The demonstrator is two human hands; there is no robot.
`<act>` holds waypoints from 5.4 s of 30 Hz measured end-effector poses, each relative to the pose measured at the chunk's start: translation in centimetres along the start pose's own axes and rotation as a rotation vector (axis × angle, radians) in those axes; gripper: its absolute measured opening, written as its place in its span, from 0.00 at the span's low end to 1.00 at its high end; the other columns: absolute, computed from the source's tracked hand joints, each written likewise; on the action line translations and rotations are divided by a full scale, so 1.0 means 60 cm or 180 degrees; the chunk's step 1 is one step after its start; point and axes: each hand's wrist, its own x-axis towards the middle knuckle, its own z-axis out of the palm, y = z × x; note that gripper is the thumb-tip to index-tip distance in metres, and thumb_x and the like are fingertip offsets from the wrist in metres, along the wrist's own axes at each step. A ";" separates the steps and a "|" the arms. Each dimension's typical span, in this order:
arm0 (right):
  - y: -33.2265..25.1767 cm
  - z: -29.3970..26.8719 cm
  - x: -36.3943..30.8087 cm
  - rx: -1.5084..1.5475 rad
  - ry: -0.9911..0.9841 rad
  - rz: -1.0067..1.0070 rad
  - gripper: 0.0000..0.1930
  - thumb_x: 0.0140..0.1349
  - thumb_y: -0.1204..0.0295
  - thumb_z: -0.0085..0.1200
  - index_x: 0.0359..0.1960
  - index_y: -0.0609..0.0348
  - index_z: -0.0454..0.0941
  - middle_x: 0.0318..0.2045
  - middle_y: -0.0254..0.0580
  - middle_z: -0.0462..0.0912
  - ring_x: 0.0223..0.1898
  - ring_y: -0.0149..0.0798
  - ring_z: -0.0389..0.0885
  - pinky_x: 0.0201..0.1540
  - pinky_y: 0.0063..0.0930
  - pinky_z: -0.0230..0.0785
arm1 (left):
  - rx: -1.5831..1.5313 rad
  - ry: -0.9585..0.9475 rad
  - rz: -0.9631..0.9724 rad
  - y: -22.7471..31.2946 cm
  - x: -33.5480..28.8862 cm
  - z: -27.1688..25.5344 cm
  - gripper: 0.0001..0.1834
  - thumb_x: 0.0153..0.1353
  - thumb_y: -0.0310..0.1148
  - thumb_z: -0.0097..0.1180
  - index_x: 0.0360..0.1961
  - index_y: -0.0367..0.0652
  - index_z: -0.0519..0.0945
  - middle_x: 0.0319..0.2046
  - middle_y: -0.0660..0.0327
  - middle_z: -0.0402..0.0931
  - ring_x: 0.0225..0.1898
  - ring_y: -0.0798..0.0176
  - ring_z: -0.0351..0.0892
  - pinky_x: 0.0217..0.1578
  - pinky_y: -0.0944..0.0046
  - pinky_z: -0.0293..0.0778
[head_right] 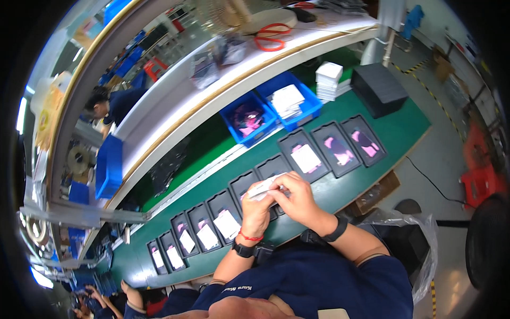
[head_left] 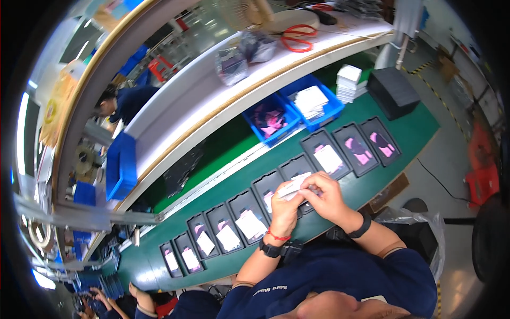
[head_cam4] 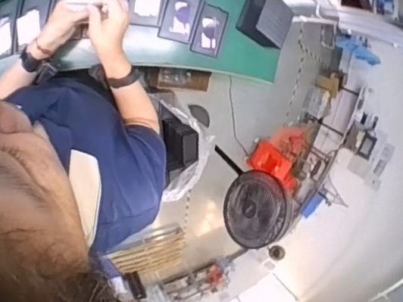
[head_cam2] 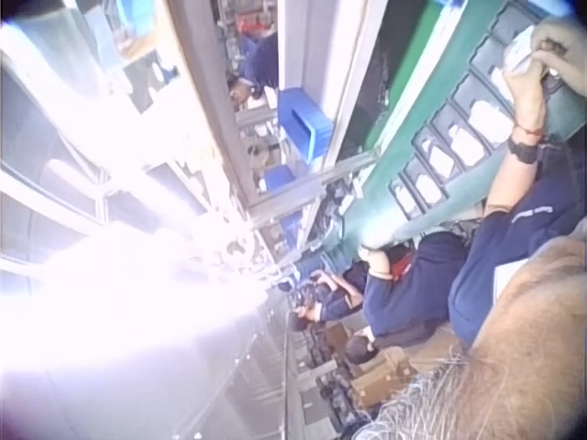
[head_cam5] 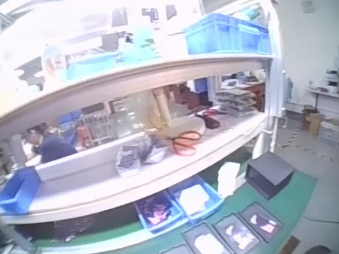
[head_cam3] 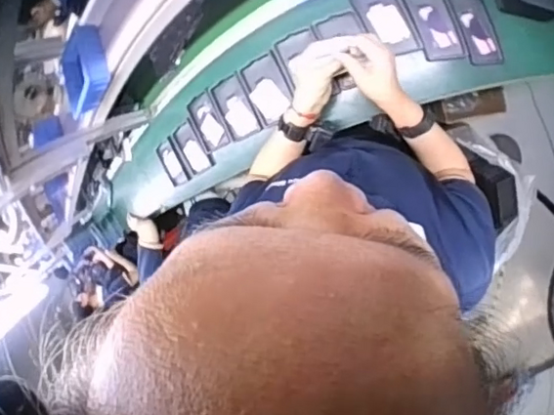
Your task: Unpack plastic trays, attach labels/stickers, and pack smartphone cases into protective sleeves and bags.
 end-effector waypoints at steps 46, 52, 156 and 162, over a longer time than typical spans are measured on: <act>0.043 -0.093 0.012 0.1051 0.0342 0.1182 0.06 0.51 0.82 0.60 0.26 0.63 0.73 0.21 0.29 0.76 0.23 0.17 0.70 0.26 0.12 0.64 | 0.0054 0.0016 -0.0041 0.008 0.004 0.017 0.12 0.57 0.21 0.54 0.43 0.35 0.72 0.41 0.57 0.76 0.42 0.65 0.76 0.46 0.66 0.72; 0.171 -0.335 0.030 -0.0074 0.1446 0.1284 0.04 0.57 0.77 0.54 0.27 0.67 0.78 0.22 0.34 0.80 0.23 0.22 0.75 0.25 0.17 0.66 | 0.0728 -0.0394 -0.0103 0.094 0.091 0.046 0.15 0.58 0.19 0.45 0.48 0.31 0.67 0.39 0.48 0.76 0.38 0.54 0.79 0.43 0.59 0.75; -0.213 0.577 0.012 -0.0460 -0.2847 -0.3498 0.07 0.40 0.76 0.52 0.23 0.59 0.69 0.22 0.42 0.72 0.28 0.44 0.74 0.32 0.34 0.65 | 0.6036 0.2380 0.1474 0.317 -0.443 -0.649 0.31 0.40 0.13 0.50 0.49 0.51 0.77 0.48 0.55 0.75 0.50 0.49 0.73 0.50 0.58 0.71; -0.203 0.699 -0.124 -0.1915 -0.2890 -0.3378 0.11 0.46 0.70 0.50 0.29 0.65 0.76 0.22 0.43 0.77 0.28 0.38 0.77 0.28 0.31 0.64 | 0.5702 0.1821 0.0998 0.286 -0.423 -0.675 0.28 0.51 0.35 0.54 0.56 0.50 0.70 0.58 0.54 0.65 0.61 0.51 0.61 0.59 0.45 0.53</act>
